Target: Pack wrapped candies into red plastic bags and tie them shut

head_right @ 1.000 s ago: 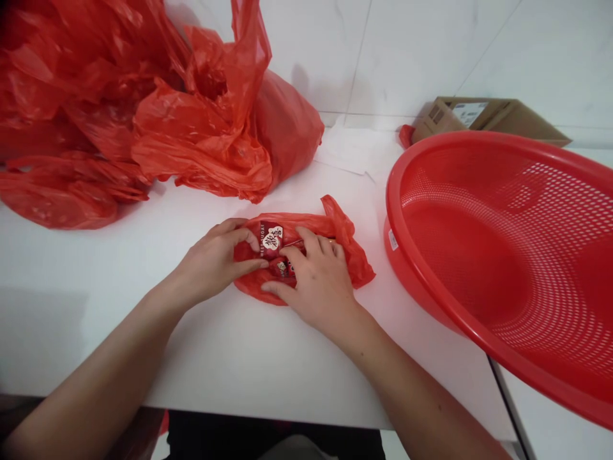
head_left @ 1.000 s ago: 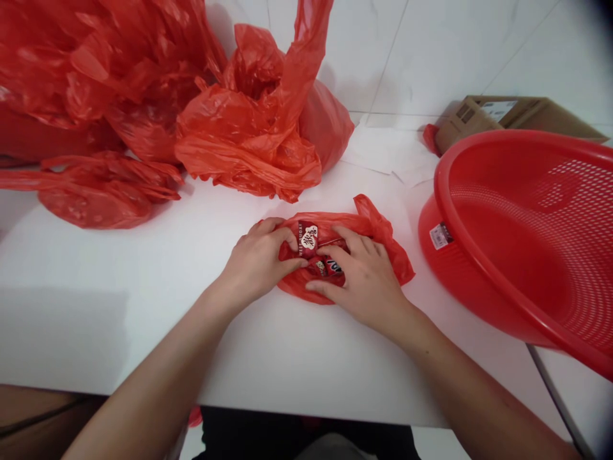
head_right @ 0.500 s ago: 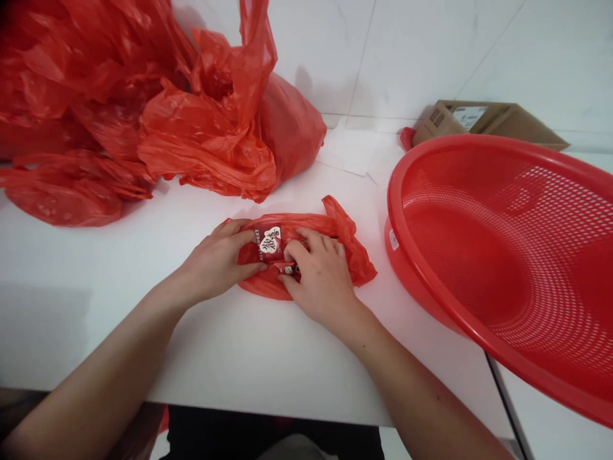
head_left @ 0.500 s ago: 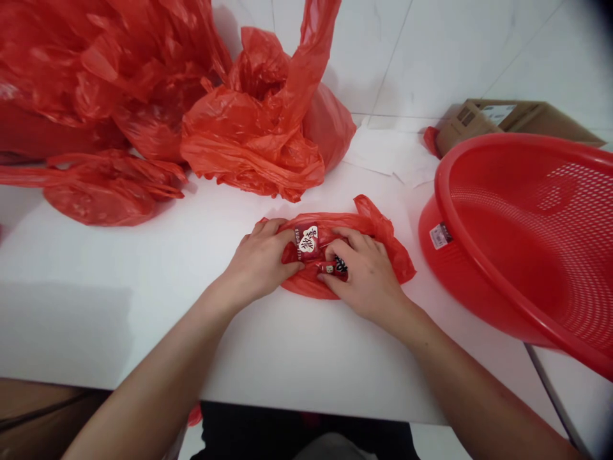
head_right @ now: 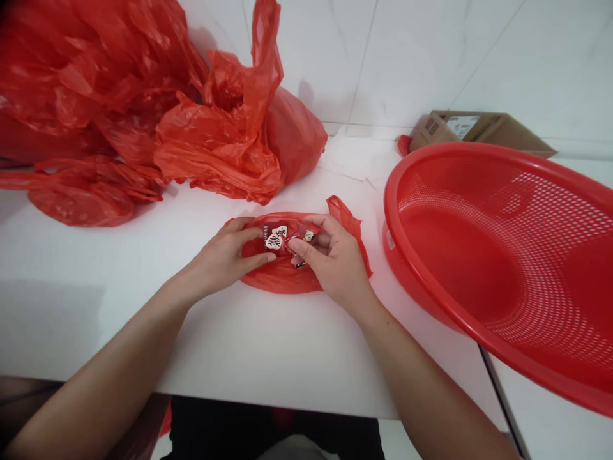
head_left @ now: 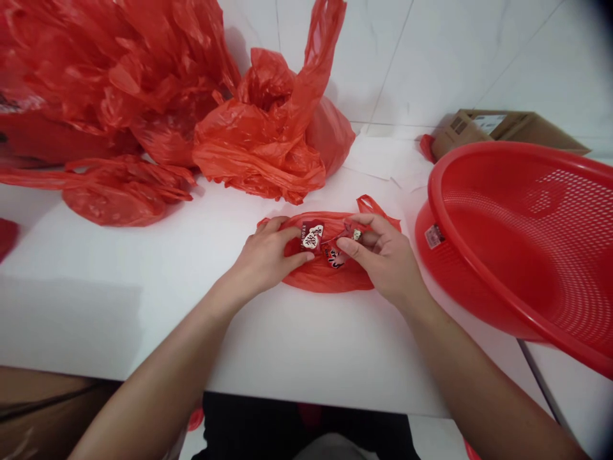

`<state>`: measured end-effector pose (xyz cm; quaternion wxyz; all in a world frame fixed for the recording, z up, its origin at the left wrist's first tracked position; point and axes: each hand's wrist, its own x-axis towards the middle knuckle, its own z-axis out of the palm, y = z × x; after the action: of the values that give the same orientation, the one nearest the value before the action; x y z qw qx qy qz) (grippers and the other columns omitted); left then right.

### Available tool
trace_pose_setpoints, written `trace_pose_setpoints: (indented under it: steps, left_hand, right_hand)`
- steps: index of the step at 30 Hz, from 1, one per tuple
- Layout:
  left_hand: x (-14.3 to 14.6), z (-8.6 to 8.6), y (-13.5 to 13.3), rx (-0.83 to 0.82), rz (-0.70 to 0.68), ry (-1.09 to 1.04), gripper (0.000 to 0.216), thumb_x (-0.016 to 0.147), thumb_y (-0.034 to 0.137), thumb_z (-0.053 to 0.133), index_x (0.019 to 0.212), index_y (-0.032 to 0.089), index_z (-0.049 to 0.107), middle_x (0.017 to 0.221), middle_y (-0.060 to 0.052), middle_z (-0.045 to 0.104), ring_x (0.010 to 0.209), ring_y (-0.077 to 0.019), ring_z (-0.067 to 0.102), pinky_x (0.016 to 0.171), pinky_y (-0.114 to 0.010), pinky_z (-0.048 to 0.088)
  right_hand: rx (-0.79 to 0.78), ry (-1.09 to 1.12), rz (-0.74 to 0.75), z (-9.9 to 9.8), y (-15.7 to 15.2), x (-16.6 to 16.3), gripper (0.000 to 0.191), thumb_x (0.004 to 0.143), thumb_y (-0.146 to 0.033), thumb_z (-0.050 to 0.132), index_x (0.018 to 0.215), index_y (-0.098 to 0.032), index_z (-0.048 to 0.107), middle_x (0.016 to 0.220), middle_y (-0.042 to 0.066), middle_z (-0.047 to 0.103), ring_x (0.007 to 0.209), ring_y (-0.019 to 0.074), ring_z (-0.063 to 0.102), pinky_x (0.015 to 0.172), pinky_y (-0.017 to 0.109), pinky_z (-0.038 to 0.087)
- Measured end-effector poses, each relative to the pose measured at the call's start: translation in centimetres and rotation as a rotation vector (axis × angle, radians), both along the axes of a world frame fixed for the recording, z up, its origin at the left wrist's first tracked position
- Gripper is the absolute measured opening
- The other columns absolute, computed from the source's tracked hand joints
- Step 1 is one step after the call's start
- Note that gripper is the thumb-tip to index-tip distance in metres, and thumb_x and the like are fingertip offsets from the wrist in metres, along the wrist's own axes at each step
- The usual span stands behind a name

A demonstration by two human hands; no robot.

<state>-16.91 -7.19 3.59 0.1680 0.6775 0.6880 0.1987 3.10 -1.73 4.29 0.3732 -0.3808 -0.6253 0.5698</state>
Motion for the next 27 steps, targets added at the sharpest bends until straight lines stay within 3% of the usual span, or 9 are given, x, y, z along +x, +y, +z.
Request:
trace_pose_setpoints:
  steps: [3, 12, 18, 22, 27]
  left_hand:
    - [0.0, 0.3, 0.0, 0.016, 0.022, -0.041, 0.031, 0.09, 0.046, 0.052, 0.104, 0.027, 0.072, 0.127, -0.007, 0.054, 0.118, -0.0289, 0.052, 0.1, -0.047, 0.044]
    - [-0.2, 1.3, 0.0, 0.134, 0.039, -0.274, 0.023, 0.086, 0.041, 0.061, 0.094, 0.025, 0.074, 0.131, -0.004, 0.054, 0.125, -0.0247, 0.05, 0.109, -0.039, 0.038]
    - [-0.1, 1.5, 0.0, 0.193, 0.121, -0.344, 0.023, 0.085, 0.043, 0.061, 0.088, 0.022, 0.071, 0.128, -0.004, 0.056, 0.122, -0.0228, 0.052, 0.108, -0.037, 0.038]
    - [0.0, 1.6, 0.1, 0.183, 0.154, -0.354, 0.025, 0.084, 0.044, 0.062, 0.075, 0.021, 0.063, 0.125, -0.004, 0.057, 0.122, -0.0232, 0.052, 0.108, -0.036, 0.038]
    - [0.0, 1.5, 0.1, 0.168, 0.144, -0.354, 0.027, 0.084, 0.045, 0.062, 0.073, 0.02, 0.06, 0.126, -0.005, 0.056, 0.124, -0.0236, 0.051, 0.108, -0.036, 0.037]
  right_hand:
    - [-0.008, -0.004, 0.0, 0.2, -0.1, 0.0, 0.034, 0.077, -0.037, 0.073, 0.104, -0.025, 0.056, 0.073, -0.002, 0.067, 0.058, 0.0147, 0.065, 0.063, 0.035, 0.058]
    - [0.027, 0.0, 0.014, 0.4, -0.2, -0.1, 0.038, 0.075, -0.033, 0.073, 0.106, -0.023, 0.053, 0.076, -0.004, 0.066, 0.061, 0.0114, 0.062, 0.058, 0.028, 0.054]
    - [0.179, -0.135, 0.023, 0.0, -0.4, 0.0, 0.035, 0.08, -0.033, 0.07, 0.11, -0.023, 0.057, 0.082, -0.001, 0.066, 0.07, 0.0132, 0.061, 0.068, 0.031, 0.052]
    - [0.195, -0.157, 0.06, -0.1, -0.4, 0.1, 0.036, 0.081, -0.03, 0.068, 0.115, -0.024, 0.057, 0.085, -0.001, 0.067, 0.074, 0.0138, 0.06, 0.071, 0.031, 0.051]
    - [0.194, -0.157, 0.091, -0.1, -0.3, 0.1, 0.042, 0.081, -0.026, 0.067, 0.122, -0.026, 0.053, 0.078, -0.003, 0.065, 0.069, 0.0135, 0.058, 0.071, 0.032, 0.051]
